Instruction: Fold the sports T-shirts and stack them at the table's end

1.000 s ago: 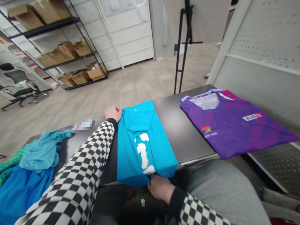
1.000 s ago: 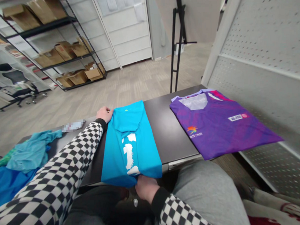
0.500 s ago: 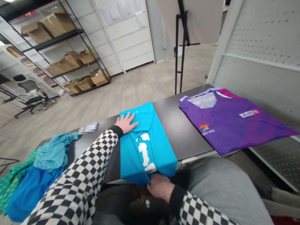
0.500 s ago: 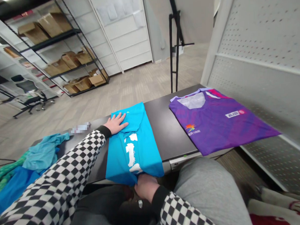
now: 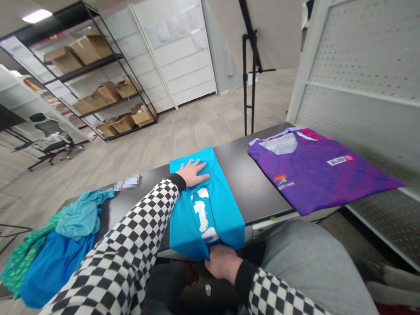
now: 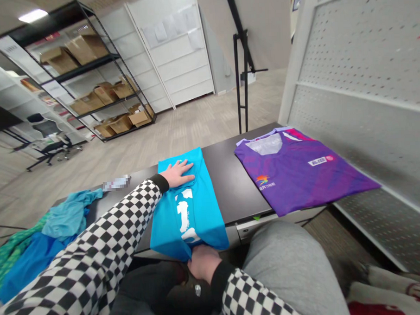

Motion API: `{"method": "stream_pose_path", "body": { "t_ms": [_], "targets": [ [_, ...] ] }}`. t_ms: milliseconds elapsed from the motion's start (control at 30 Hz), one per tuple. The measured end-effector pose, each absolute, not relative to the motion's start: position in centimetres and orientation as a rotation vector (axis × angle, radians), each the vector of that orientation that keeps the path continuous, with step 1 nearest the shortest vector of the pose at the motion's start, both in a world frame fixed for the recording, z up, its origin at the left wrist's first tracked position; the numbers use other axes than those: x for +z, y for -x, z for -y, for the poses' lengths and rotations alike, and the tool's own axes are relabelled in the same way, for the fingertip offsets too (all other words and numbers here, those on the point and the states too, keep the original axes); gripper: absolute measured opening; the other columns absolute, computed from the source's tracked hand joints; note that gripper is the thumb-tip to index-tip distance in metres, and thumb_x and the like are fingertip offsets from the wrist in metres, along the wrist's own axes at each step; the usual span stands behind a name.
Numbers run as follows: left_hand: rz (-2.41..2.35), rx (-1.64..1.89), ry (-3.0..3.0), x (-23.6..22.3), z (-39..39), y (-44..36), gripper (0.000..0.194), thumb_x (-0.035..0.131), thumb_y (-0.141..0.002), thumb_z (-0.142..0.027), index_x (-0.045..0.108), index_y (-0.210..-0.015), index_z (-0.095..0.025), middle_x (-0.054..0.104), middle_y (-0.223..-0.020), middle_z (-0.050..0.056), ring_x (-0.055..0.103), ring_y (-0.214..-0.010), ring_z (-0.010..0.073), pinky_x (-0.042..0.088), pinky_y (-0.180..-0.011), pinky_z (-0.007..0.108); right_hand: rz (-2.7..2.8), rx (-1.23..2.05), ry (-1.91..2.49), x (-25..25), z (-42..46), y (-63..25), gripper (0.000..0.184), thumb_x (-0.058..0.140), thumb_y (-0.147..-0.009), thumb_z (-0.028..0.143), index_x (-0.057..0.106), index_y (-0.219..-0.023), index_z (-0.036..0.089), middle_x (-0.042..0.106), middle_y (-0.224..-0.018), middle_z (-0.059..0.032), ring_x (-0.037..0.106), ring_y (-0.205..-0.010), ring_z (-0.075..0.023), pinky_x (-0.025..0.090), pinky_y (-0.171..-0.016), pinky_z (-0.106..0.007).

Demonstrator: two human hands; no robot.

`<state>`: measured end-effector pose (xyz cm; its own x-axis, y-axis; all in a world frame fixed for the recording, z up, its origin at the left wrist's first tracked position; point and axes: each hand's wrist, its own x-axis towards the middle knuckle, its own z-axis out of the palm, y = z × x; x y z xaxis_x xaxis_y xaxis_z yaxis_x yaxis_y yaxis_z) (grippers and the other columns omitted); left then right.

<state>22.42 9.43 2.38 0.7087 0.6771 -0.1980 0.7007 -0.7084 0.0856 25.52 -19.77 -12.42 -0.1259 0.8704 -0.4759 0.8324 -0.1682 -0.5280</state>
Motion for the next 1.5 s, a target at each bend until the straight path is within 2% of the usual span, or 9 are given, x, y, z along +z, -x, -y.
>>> {"method": "stream_pose_path", "body": {
  "t_ms": [133, 367, 467, 567, 667, 867, 1067, 1267, 1500],
  "targets": [
    [-1.032, -0.059, -2.824, 1.5, -8.8, -24.1, 0.074, 0.026, -0.117, -0.062, 0.031, -0.184, -0.033, 0.021, -0.191, 0.004, 0.015, -0.179, 0.0344, 0.014, -0.143, 0.066, 1.996, 1.162, 2.023, -12.8, 20.0, -25.4, 0.051, 0.056, -0.106, 0.04, 0.084, -0.131, 0.007, 0.082, -0.128, -0.0293, 0.079, -0.124, -0.0448, 0.063, -0.106, -0.051],
    [-0.978, -0.145, -2.81, 0.0, -7.6, -24.7, 0.086, 0.037, -0.111, -0.077, 0.023, -0.186, -0.036, 0.012, -0.192, 0.001, 0.009, -0.179, 0.0367, 0.006, -0.143, 0.068, 2.02, 1.157, 2.016, -12.5, 20.0, -25.5, 0.054, 0.056, -0.106, 0.044, 0.082, -0.135, 0.006, 0.081, -0.129, -0.0296, 0.079, -0.125, -0.0443, 0.064, -0.105, -0.051],
    [-0.956, -0.016, -2.748, 1.1, -8.6, -24.0, 0.077, 0.038, -0.114, -0.068, 0.032, -0.184, -0.036, 0.027, -0.189, -0.001, 0.022, -0.177, 0.0331, 0.015, -0.144, 0.061, 2.038, 1.151, 2.014, -12.1, 20.0, -25.5, 0.053, 0.055, -0.106, 0.043, 0.083, -0.132, 0.006, 0.082, -0.128, -0.0288, 0.08, -0.123, -0.0437, 0.065, -0.103, -0.051],
    [-1.147, 0.421, -2.697, 2.2, -10.5, -22.1, 0.066, 0.032, -0.117, -0.05, 0.05, -0.177, -0.028, 0.052, -0.178, 0.004, 0.046, -0.167, 0.027, 0.033, -0.141, 0.045, 2.043, 1.148, 2.024, -11.9, 20.0, -25.5, 0.053, 0.056, -0.106, 0.043, 0.084, -0.129, 0.005, 0.082, -0.125, -0.0297, 0.081, -0.12, -0.0445, 0.066, -0.101, -0.052],
    [-1.49, 0.54, -2.602, 2.1, -12.5, -19.4, 0.063, 0.041, -0.113, -0.042, 0.063, -0.167, -0.018, 0.063, -0.169, 0.012, 0.055, -0.161, 0.0298, 0.039, -0.137, 0.043, 2.023, 1.152, 2.043, -11.7, 20.1, -25.6, 0.048, 0.059, -0.106, 0.04, 0.085, -0.125, 0.006, 0.083, -0.124, -0.0291, 0.081, -0.119, -0.0448, 0.067, -0.099, -0.052],
    [-1.554, 0.063, -2.567, -0.6, -12.9, -16.2, 0.081, 0.046, -0.112, -0.063, 0.04, -0.181, -0.021, 0.025, -0.189, 0.014, 0.023, -0.176, 0.0416, 0.023, -0.141, 0.064, 1.954, 1.067, 2.048, -9.9, 20.8, -25.9, 0.042, 0.058, -0.109, 0.036, 0.083, -0.126, 0.007, 0.082, -0.126, -0.0285, 0.081, -0.119, -0.0414, 0.064, -0.099, -0.045],
    [-1.528, 0.231, -2.517, -1.4, -12.1, -15.9, 0.078, 0.047, -0.114, -0.062, 0.041, -0.18, -0.022, 0.028, -0.189, 0.014, 0.023, -0.176, 0.0406, 0.018, -0.142, 0.064, 1.611, 1.126, 1.64, -6.8, 21.5, -26.6, 0.028, 0.068, -0.108, 0.042, 0.083, -0.109, 0.019, 0.086, -0.115, -0.0148, 0.081, -0.106, -0.0304, 0.054, -0.088, -0.033],
    [-1.48, 0.727, -2.474, -2.1, -12.3, -15.3, 0.048, 0.06, -0.107, -0.038, 0.076, -0.148, -0.018, 0.068, -0.161, 0.017, 0.057, -0.156, 0.0353, 0.036, -0.137, 0.054, 1.421, 1.104, 1.575, -6.9, 21.7, -27.1, 0.048, 0.054, -0.115, 0.049, 0.068, -0.078, 0.022, 0.078, -0.08, -0.0067, 0.066, -0.073, -0.0217, 0.04, -0.07, -0.033],
    [-1.438, 1.187, -2.322, -1.4, -11.5, -14.9, 0.026, 0.059, -0.096, -0.017, 0.084, -0.106, -0.018, 0.083, -0.118, 0.012, 0.075, -0.122, 0.03, 0.053, -0.119, 0.045, 1.573, 1.007, 1.598, -8.6, 21.3, -27.6, 0.044, 0.054, -0.116, 0.044, 0.071, -0.082, 0.023, 0.08, -0.085, -0.0076, 0.068, -0.076, -0.0226, 0.041, -0.072, -0.033]
  ]
}}
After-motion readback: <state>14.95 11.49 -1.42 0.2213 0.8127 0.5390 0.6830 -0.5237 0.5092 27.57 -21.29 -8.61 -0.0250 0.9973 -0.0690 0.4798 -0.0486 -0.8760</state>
